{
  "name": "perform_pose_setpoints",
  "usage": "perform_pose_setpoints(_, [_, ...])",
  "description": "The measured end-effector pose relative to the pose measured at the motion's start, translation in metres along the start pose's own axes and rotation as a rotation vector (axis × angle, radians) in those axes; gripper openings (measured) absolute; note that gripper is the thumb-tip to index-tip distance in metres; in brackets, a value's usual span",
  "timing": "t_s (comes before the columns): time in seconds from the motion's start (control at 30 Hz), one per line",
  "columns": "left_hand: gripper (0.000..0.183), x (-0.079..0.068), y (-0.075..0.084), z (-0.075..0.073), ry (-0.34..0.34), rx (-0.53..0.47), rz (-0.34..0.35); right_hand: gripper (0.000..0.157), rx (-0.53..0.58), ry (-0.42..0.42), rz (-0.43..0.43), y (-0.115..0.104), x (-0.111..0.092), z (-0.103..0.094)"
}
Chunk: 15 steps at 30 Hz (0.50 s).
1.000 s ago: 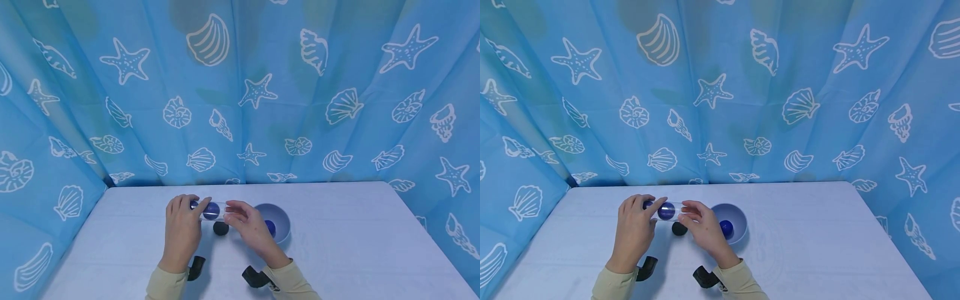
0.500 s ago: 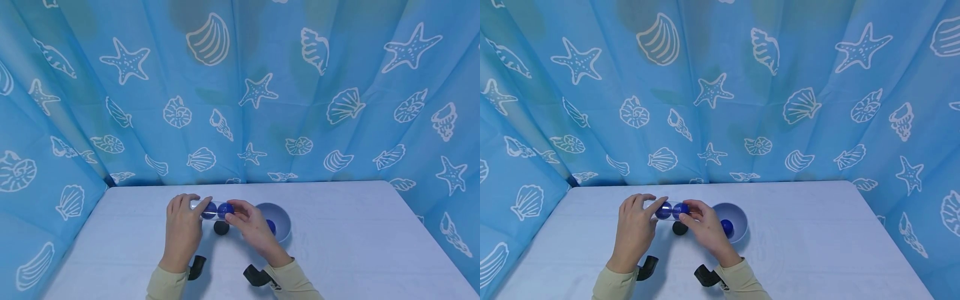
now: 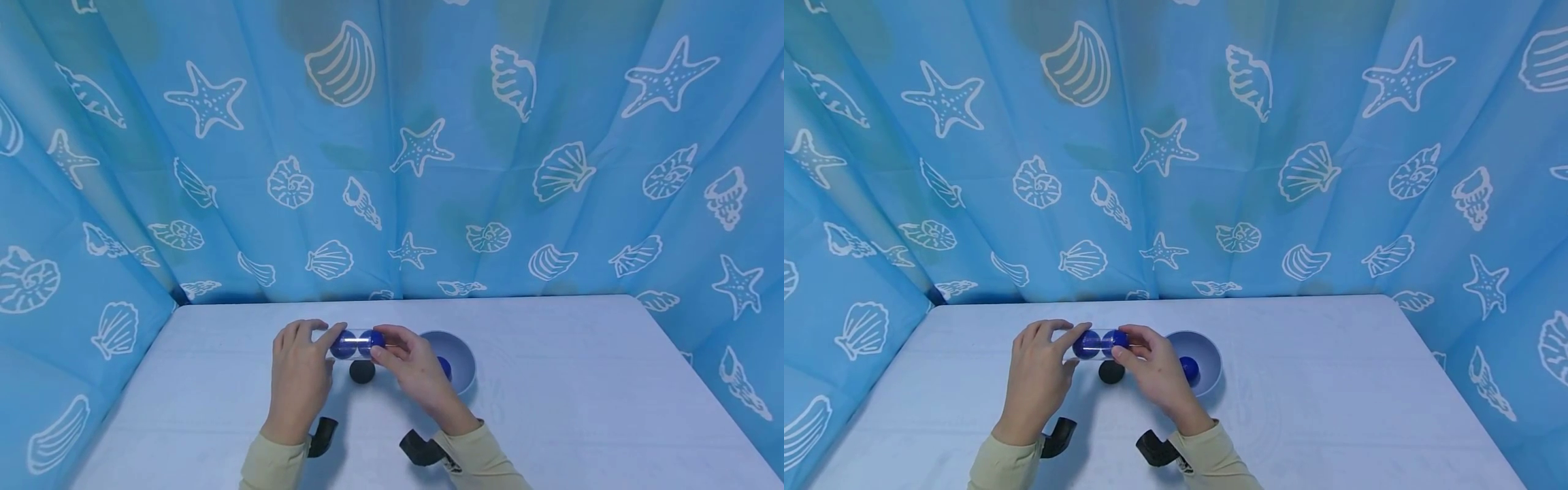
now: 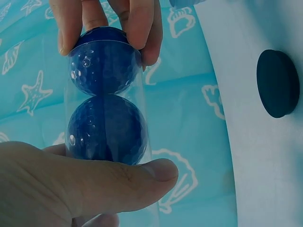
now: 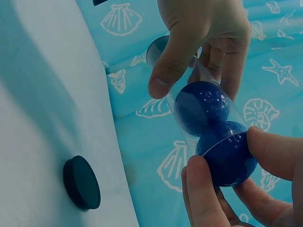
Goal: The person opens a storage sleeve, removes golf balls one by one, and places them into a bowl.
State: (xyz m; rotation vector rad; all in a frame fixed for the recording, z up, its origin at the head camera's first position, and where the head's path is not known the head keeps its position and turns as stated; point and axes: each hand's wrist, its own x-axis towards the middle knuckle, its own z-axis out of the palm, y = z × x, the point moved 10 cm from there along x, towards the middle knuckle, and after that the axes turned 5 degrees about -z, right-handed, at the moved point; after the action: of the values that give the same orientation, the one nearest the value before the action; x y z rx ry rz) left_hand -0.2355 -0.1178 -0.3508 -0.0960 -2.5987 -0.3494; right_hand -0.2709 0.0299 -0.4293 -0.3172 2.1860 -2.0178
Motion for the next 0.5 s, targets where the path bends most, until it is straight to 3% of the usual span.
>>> perform_pose_setpoints(0.5, [0.054,0.0007,-0.0023,0.0042,-0.015,-0.014,-0.024,0.047,0.002,-0.001,-0.029,-0.0051,-0.0011,-0.0053])
